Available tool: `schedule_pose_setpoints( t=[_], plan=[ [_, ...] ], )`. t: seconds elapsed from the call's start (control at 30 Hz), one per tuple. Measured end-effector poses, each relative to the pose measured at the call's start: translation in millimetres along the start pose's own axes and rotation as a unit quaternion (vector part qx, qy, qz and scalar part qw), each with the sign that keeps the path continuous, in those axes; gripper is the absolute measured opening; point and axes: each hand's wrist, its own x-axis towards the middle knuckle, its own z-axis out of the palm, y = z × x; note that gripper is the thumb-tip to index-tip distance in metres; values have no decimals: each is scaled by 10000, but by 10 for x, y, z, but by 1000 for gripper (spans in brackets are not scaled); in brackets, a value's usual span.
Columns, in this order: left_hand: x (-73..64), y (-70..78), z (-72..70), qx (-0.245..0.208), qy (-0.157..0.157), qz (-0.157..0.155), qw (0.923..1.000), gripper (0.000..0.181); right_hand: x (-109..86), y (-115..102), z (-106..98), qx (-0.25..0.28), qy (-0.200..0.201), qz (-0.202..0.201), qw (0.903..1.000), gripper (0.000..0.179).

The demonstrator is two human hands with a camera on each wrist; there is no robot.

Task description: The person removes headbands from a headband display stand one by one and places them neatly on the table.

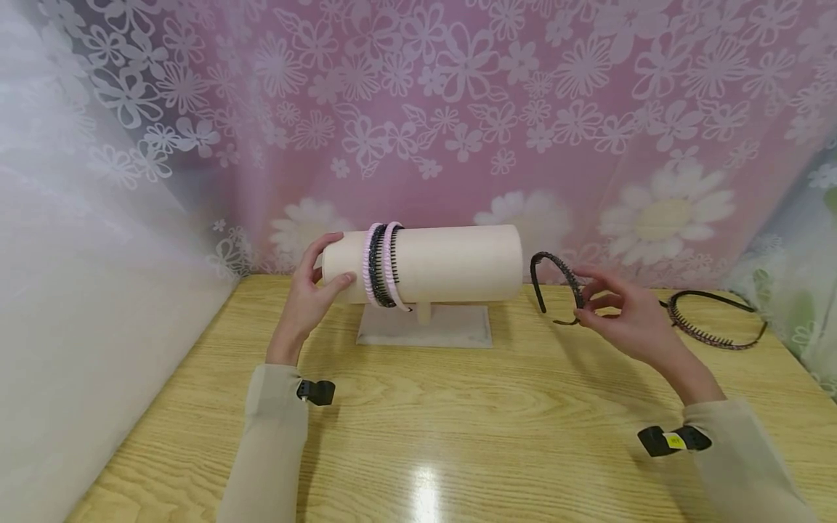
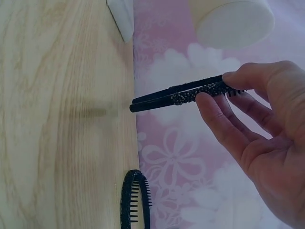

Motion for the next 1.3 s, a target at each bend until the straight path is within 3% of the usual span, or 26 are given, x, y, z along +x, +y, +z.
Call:
schedule_pose_setpoints(
  t=[0.43, 0.67, 1.1, 1.3],
  plan=[
    [-2, 15, 4, 4, -1, 13, 10000, 63, -88, 98, 11, -475, -158, 41, 9987, 44],
    [-5, 18, 3, 14, 11, 32, 10000, 63, -113, 146, 13, -214, -313, -61, 9993, 37],
    [-16, 11, 1, -1, -38, 22, 10000, 63, -152, 182, -9, 59, -894, 364, 9953, 26],
    [-11, 3, 2, -5, -39, 49, 10000, 63, -150, 215, 2, 64, -1040, 294, 9941, 22]
  ],
)
